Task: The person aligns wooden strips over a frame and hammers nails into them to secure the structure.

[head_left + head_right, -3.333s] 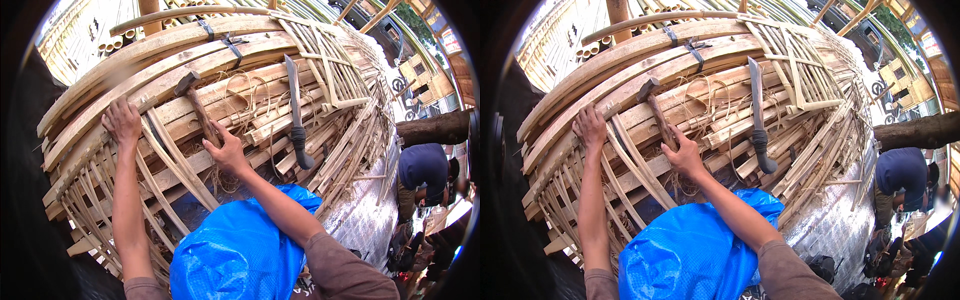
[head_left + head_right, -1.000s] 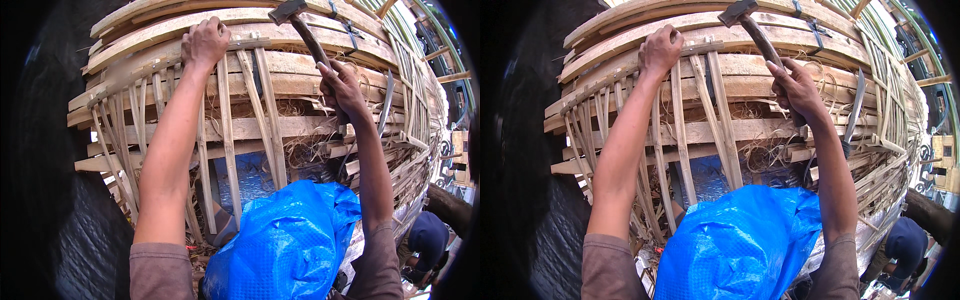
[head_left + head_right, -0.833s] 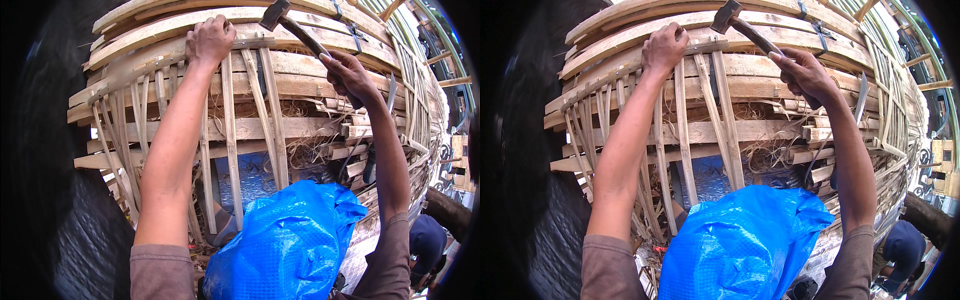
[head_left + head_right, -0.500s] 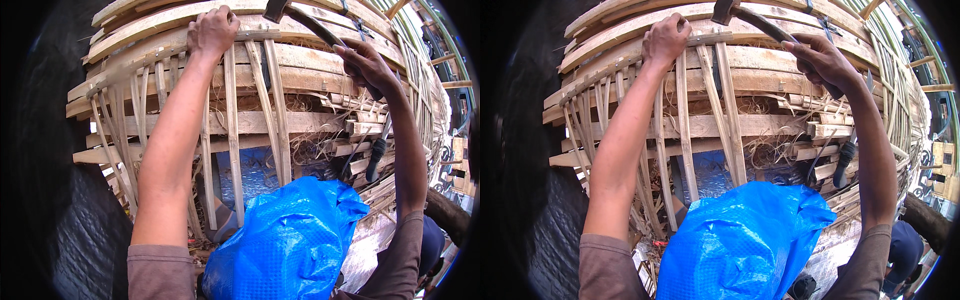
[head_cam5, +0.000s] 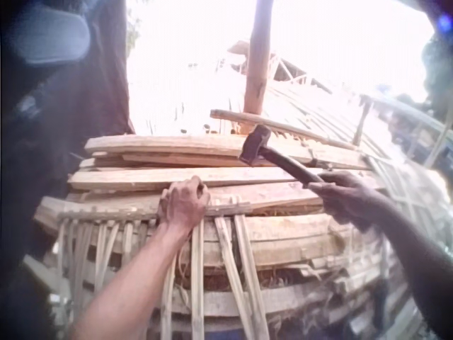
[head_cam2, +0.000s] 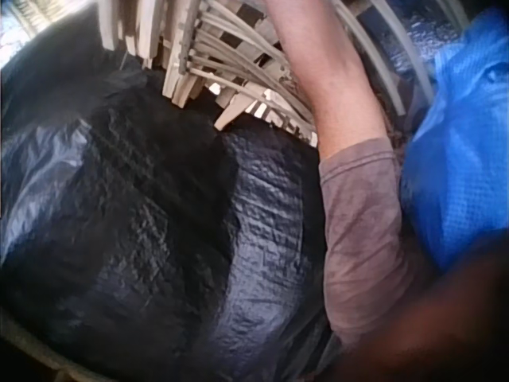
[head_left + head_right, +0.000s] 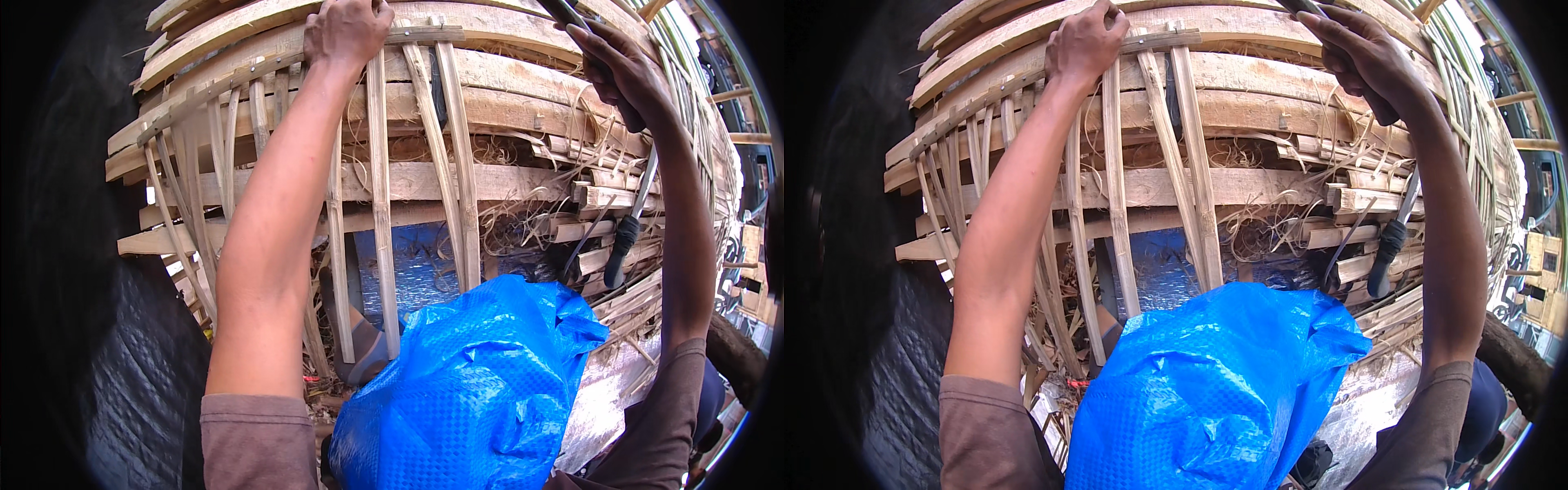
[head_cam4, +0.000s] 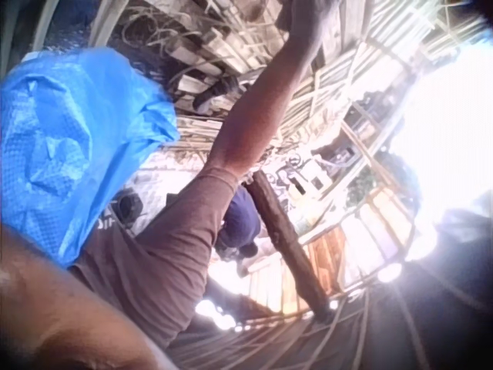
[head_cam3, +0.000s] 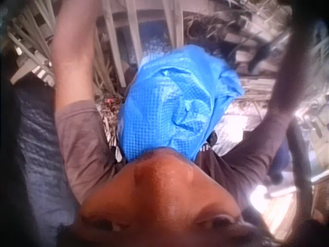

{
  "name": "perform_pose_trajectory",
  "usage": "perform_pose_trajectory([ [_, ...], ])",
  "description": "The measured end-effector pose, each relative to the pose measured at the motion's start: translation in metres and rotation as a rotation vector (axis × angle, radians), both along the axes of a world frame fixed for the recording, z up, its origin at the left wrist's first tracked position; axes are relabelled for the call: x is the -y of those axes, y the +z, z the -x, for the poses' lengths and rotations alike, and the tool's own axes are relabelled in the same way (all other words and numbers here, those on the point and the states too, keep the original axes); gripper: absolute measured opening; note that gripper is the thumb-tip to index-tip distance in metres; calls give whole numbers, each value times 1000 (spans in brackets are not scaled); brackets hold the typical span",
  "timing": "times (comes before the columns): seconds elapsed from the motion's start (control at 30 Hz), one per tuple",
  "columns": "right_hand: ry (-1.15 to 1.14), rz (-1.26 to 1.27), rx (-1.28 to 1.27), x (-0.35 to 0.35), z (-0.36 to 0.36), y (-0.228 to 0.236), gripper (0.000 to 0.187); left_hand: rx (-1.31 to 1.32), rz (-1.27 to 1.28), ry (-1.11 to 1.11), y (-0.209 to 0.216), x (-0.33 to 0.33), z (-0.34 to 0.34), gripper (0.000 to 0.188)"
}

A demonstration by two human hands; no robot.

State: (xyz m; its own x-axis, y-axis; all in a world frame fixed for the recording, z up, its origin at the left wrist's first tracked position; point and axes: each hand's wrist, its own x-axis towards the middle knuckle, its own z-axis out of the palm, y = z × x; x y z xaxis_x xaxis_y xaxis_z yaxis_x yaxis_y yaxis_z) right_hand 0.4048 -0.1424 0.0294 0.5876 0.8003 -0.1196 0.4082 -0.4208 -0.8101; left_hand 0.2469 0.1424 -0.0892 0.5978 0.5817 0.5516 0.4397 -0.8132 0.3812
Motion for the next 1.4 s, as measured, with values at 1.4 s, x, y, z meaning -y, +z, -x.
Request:
perform_pose_trajectory([
  [1.4,-222,-99,447,-14,132,-55,39,41,89,81,-6,-3,1,22],
])
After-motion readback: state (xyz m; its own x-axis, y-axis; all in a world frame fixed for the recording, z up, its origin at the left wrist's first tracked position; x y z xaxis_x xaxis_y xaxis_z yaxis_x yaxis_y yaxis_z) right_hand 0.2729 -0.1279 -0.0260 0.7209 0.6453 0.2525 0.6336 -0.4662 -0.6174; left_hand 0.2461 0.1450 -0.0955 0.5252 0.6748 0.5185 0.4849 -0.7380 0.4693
